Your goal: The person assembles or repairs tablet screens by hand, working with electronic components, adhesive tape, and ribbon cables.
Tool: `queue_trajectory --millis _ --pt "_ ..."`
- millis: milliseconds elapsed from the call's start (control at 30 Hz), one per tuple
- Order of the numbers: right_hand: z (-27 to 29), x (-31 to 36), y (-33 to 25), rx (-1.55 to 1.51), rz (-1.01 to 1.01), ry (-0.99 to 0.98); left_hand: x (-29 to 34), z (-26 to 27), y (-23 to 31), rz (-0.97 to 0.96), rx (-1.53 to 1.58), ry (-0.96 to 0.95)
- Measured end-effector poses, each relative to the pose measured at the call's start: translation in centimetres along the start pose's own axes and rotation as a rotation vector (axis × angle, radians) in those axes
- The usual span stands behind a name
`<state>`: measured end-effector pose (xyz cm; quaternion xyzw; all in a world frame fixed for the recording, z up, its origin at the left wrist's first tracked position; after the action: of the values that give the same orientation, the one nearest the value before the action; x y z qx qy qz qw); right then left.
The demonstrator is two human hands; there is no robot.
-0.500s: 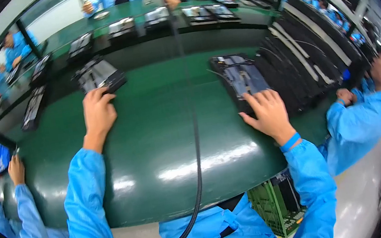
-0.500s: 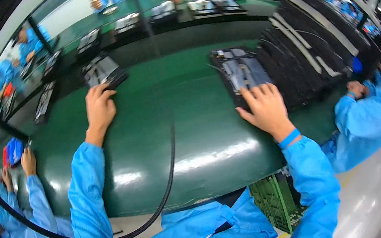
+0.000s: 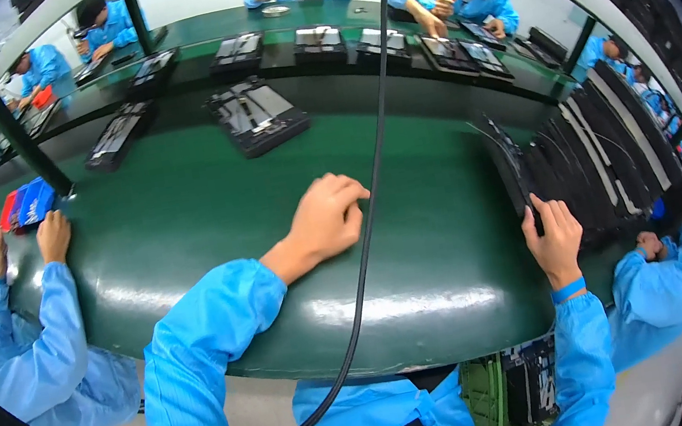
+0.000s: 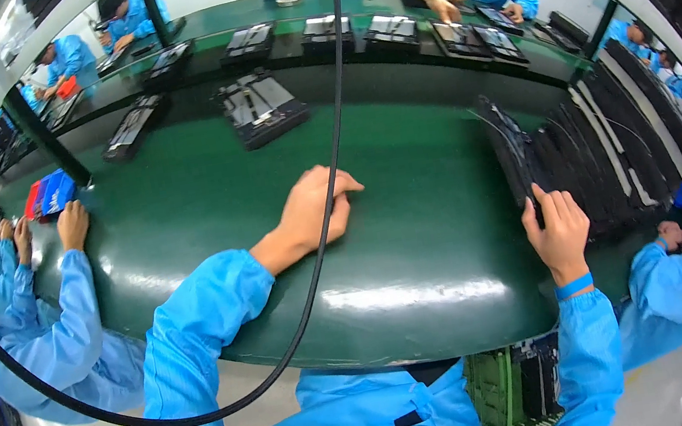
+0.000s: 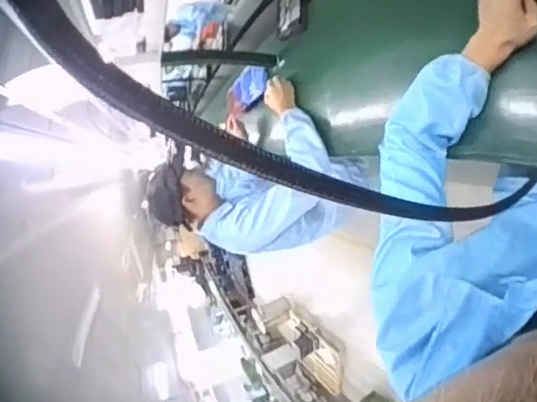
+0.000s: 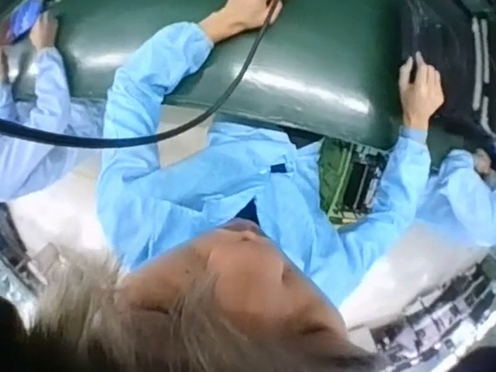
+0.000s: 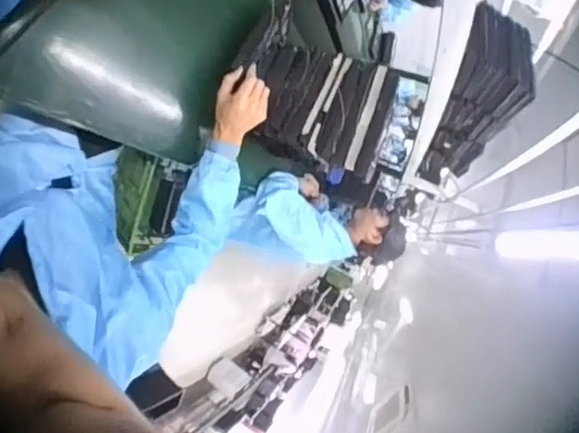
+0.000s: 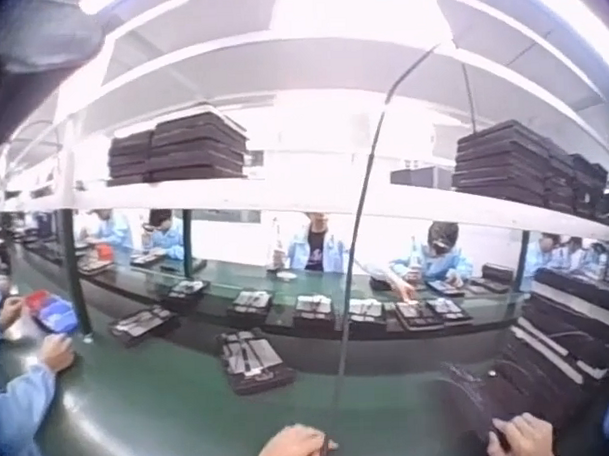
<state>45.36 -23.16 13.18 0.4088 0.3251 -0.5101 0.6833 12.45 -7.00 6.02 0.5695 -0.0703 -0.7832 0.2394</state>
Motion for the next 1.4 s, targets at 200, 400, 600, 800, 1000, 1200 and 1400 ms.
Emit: queue_trajectory --millis 200,400,600,800,1000,1200,1400 --pt "0.7 1.2 -0.4 -0.023 -0.032 -0.004 1.8 -14.4 10.0 0.736 0.624 -0.512" --pt "-1.6 3.3 -0.7 -0.089 -0.259 -0.162 -0.6 -21.9 9.3 0.997 0.664 -0.218" --pt "-5.2 7.9 2.0 0.097 -0.512 -0.338 -1.6 -23.7 7.1 1.081 0.482 -0.244" --pt "-5.6 7.6 2.2 0.115 -0.604 -0.328 -0.8 -26.7 4.7 1.205 0.449 -0.253" --pt "-3.5 6.8 -0.6 -0.142 -0.636 -0.227 -0.3 -25.4 4.9 1.076 0.462 -0.375" --pt "1.5 5.1 -3.9 -0.61 -0.86 -0.355 2.2 -13.6 5.0 1.09 0.452 -0.726" --pt "-5.2 3.3 -4.4 -0.688 -0.753 -0.27 4.9 -1.7 7.0 0.962 -0.038 -1.067"
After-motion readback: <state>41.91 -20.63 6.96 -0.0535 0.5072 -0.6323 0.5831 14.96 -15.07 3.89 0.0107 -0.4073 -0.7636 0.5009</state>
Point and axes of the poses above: each hand's wrist, its own x-axis away from the middle knuckle, its own z-axis out of the back of the hand, y = z × x, the point moved 8 cm from there along -x, towards the middle knuckle, and after that the axes turned 15 degrees about y, right-handed, at the moved point
